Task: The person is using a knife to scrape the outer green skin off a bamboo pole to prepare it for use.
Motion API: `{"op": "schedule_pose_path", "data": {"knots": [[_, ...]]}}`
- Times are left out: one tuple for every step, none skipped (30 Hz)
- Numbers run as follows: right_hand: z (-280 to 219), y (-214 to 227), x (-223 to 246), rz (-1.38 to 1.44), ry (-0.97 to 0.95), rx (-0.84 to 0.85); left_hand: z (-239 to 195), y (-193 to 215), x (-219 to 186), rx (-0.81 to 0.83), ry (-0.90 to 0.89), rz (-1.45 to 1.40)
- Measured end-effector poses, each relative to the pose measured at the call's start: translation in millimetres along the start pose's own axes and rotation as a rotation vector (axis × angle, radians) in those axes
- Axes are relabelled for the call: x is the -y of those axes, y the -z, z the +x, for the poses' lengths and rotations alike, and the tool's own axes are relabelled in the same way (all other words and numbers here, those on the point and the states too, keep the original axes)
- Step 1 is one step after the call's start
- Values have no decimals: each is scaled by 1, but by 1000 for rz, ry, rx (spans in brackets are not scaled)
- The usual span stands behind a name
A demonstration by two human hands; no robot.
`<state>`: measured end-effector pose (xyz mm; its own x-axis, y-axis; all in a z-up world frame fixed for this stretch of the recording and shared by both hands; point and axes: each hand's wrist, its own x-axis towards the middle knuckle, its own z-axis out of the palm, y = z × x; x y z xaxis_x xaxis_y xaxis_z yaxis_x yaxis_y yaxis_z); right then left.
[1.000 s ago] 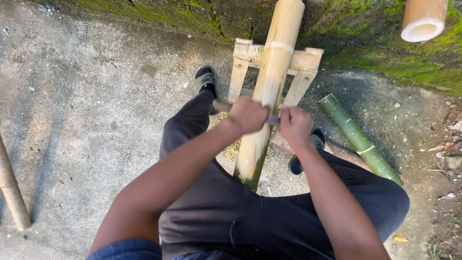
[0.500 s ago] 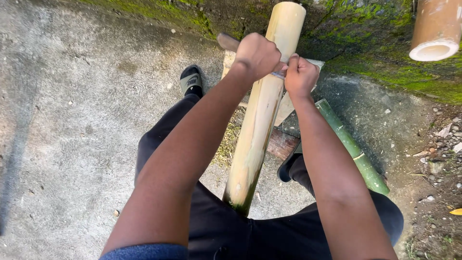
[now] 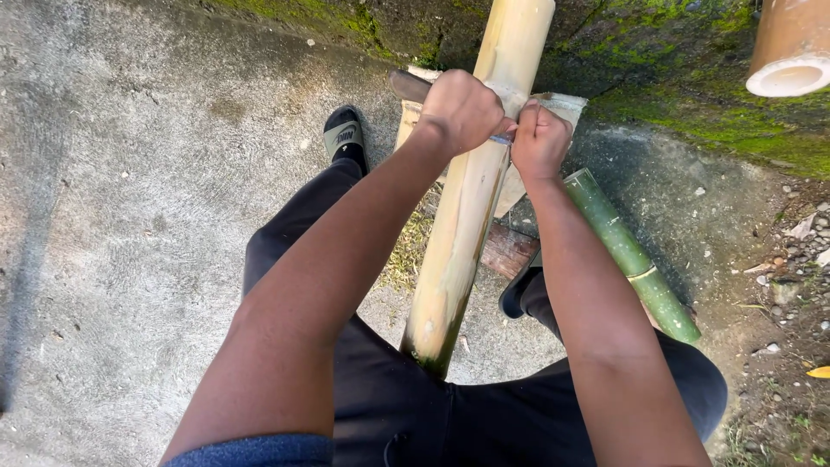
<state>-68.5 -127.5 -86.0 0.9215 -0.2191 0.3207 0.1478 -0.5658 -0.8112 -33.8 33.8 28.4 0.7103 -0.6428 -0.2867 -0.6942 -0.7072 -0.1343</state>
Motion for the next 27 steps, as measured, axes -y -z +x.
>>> {"op": "schedule_pose_path", "data": {"knots": [[2, -1, -3, 5, 9, -4, 1, 1, 2, -6, 6, 7], [4, -2, -6, -7, 38, -9, 2, 1, 4, -33, 13, -1], [-2, -1, -10, -26, 53, -7, 0, -1, 1, -50, 12, -21], [-8, -2, -14, -27, 50, -2, -3, -1, -2, -46, 12, -26], [-14, -3, -19, -20, 14, 0, -5, 0, -4, -26, 0, -21], [-19, -4, -23, -12, -22, 2, -7, 2, -6, -7, -13, -17], [-24, 0, -21, -11, -18, -4, -7, -1, -9, -12, -13, -12], [-30, 3, -19, -20, 21, -12, -7, -5, -12, 42, -45, 12], [-37, 7, -17, -31, 58, -18, -7, -9, -16, 97, -77, 35], [-35, 5, -27, -31, 62, -22, -5, -10, -16, 92, -77, 38], [-33, 2, -37, -36, -36, 3, -3, -11, -15, 35, -80, 11], [-32, -2, -48, -40, -134, 30, 0, -12, -14, -21, -84, -17], [-24, -3, -44, -37, -137, 31, 4, -10, -11, -17, -84, -16], [-15, -4, -39, -27, -94, -6, 9, -8, -8, -22, -68, 14], [-5, -5, -35, -21, -48, -42, 15, -4, -4, -31, -50, 43], [-1, -5, -33, -20, -48, -40, 20, -4, -3, -30, -49, 42], [4, -7, -30, -48, -29, -76, 25, -4, 0, -62, -33, 53], [10, -8, -28, -75, -9, -112, 30, -4, 2, -94, -16, 65], [7, -9, -31, -75, -13, -107, 28, -2, 0, -89, -17, 61], [5, -10, -34, -43, -15, -100, 27, -1, -1, -71, -18, 83], [2, -11, -37, -10, -19, -96, 25, 1, -3, -54, -22, 107], [-2, -9, -34, -9, -25, -96, 21, -1, -6, -49, -25, 106], [-4, -8, -31, -33, -33, -88, 16, -2, -7, -46, -33, 88], [-7, -6, -26, -56, -40, -80, 11, -2, -8, -43, -41, 69], [-6, -5, -22, -52, -32, -88, 12, -2, -6, -51, -39, 79], [-6, -4, -17, -17, -10, -100, 14, -1, -4, -41, -48, 88], [-12, -1, -13, 13, 0, -101, 12, -4, -6, -21, -61, 84]]}}
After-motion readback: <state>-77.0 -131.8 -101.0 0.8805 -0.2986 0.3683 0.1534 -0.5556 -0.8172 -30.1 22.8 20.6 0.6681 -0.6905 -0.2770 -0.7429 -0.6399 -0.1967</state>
